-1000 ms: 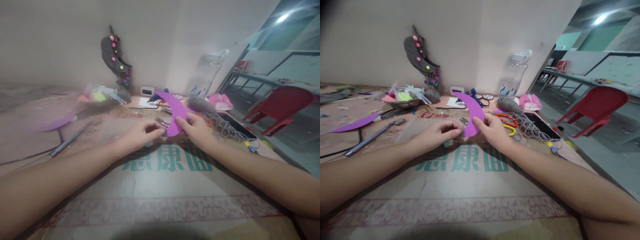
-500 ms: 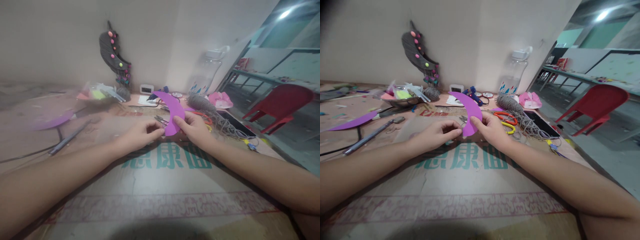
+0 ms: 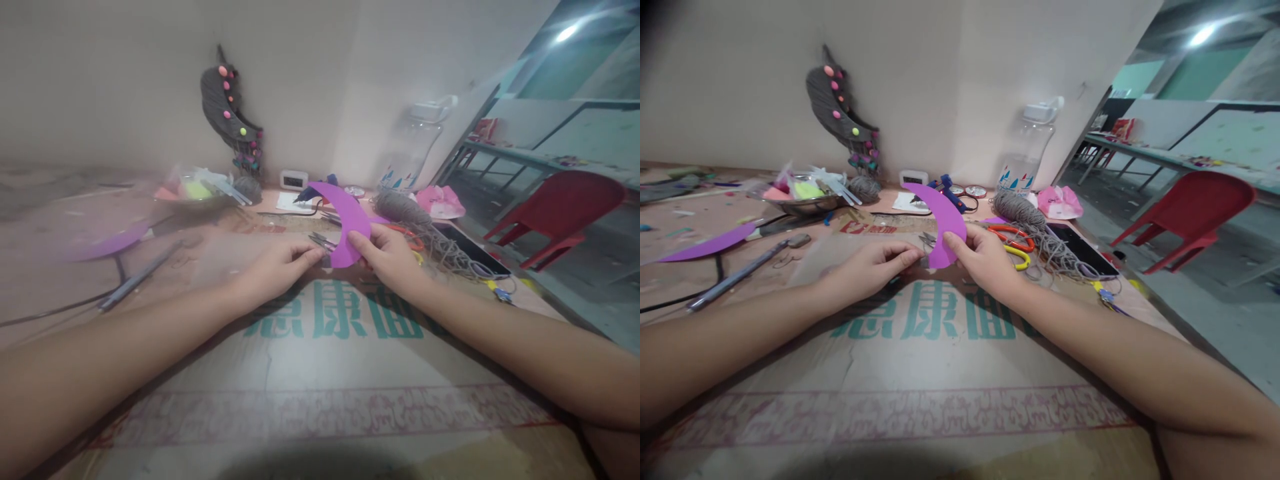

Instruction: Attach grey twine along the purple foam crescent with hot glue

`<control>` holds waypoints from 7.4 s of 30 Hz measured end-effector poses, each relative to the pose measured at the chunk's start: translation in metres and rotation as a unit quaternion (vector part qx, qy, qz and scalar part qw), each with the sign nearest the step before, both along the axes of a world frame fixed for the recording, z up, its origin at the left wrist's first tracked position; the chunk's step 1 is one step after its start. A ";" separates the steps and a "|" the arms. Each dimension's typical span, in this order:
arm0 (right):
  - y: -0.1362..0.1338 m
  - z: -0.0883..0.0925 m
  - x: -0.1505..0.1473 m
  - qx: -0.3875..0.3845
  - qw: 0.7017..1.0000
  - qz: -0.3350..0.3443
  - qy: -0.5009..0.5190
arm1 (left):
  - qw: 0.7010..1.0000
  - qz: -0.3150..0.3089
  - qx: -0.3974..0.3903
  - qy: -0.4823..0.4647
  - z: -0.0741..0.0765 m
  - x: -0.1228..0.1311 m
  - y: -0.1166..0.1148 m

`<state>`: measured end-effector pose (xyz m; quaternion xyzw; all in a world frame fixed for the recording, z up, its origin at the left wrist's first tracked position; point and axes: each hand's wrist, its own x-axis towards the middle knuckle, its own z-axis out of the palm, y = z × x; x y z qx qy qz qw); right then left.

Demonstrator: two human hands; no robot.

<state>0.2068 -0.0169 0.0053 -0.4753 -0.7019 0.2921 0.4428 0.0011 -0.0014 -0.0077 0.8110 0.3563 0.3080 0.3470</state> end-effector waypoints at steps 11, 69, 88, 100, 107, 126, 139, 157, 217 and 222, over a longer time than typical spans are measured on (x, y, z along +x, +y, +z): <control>-0.001 0.000 0.000 0.007 1.000 0.002 0.008 | 0.983 0.030 -0.150 -0.104 -0.003 0.001 0.005; 0.028 -0.002 0.014 0.184 0.867 0.046 -0.461 | 0.999 0.021 -0.033 -0.024 0.004 0.000 -0.005; 0.009 0.019 0.032 0.260 0.922 -0.013 -0.287 | 0.997 0.021 -0.063 -0.049 0.001 -0.001 0.001; -0.019 -0.001 0.029 0.235 0.903 0.020 -0.360 | 0.998 0.028 -0.033 -0.042 -0.001 0.000 0.001; -0.022 -0.003 0.026 0.270 0.872 0.022 -0.408 | 0.999 0.022 -0.026 -0.025 0.002 -0.001 -0.002; -0.019 -0.007 0.025 0.331 0.843 0.044 -0.423 | 0.999 0.023 -0.024 -0.014 0.000 0.000 -0.001; -0.018 -0.007 0.024 0.342 0.838 0.050 -0.423 | 0.999 0.008 -0.026 0.017 0.001 -0.002 0.000; -0.019 -0.004 0.025 0.346 0.862 0.050 -0.367 | 1.000 0.008 -0.019 0.022 0.002 -0.001 0.000; -0.017 -0.004 0.027 0.337 0.853 0.072 -0.392 | 1.000 -0.009 -0.027 0.011 0.003 -0.002 -0.004; -0.018 -0.004 0.027 0.336 0.857 0.082 -0.382 | 0.996 -0.025 -0.084 -0.025 0.002 -0.001 -0.002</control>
